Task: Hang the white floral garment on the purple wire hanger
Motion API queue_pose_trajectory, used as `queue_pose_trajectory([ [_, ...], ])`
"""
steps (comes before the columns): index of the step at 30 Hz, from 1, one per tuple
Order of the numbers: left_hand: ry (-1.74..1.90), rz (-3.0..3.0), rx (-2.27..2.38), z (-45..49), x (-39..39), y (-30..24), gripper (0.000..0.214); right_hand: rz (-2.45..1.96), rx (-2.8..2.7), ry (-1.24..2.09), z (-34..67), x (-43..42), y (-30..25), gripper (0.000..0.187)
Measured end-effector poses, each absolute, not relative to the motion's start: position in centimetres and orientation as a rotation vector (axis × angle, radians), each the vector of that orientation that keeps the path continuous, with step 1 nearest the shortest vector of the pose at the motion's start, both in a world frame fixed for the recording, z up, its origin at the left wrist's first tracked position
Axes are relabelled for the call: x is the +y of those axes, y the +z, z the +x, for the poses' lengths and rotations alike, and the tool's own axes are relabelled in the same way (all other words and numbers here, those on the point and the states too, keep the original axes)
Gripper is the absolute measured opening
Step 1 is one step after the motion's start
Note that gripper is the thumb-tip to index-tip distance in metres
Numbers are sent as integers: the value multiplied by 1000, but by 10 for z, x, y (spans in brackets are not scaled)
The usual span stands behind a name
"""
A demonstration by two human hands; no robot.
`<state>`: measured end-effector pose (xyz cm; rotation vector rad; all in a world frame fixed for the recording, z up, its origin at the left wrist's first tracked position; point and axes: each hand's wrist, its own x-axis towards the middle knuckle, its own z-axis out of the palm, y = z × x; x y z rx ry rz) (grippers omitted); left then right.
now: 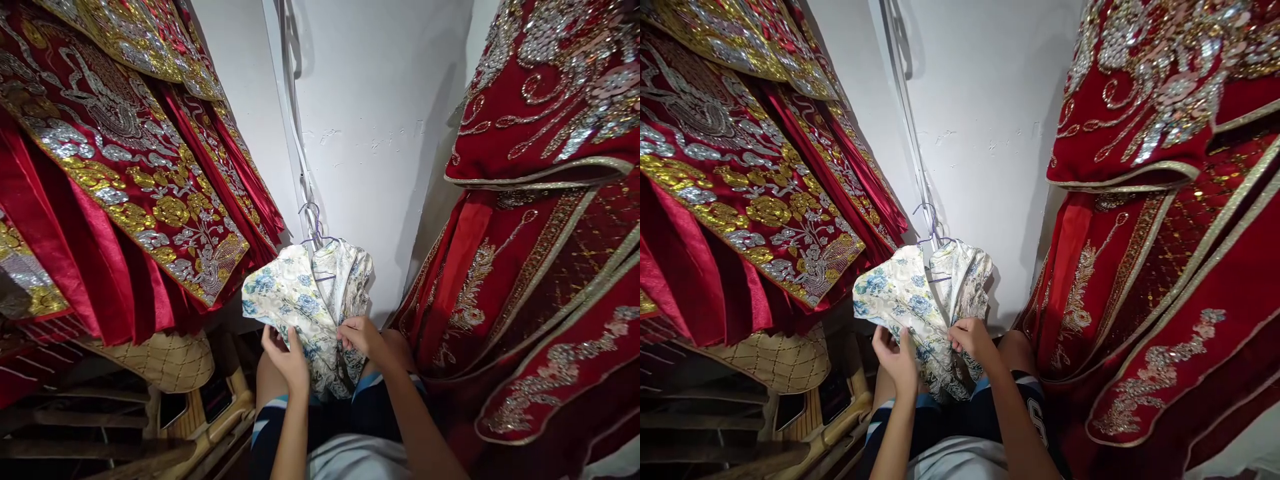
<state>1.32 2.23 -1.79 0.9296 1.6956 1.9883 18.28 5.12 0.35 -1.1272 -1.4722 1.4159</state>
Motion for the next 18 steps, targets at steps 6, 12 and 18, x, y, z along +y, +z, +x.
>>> queue_pose_trajectory([
  [6, 1726, 1726, 1579, 43, 12, -57, 28, -1098, -1445, 1516, 165, 45, 3, 19],
  [12, 1374, 1804, 1542, 43, 21, -61, 26, -1072, -1375, 1403, 157, 64, 33, 19],
  [18, 1225, 1938, 1511, 46, 31, -66, 25, -985, -1303, 1208, 166, 125, 124, 16],
])
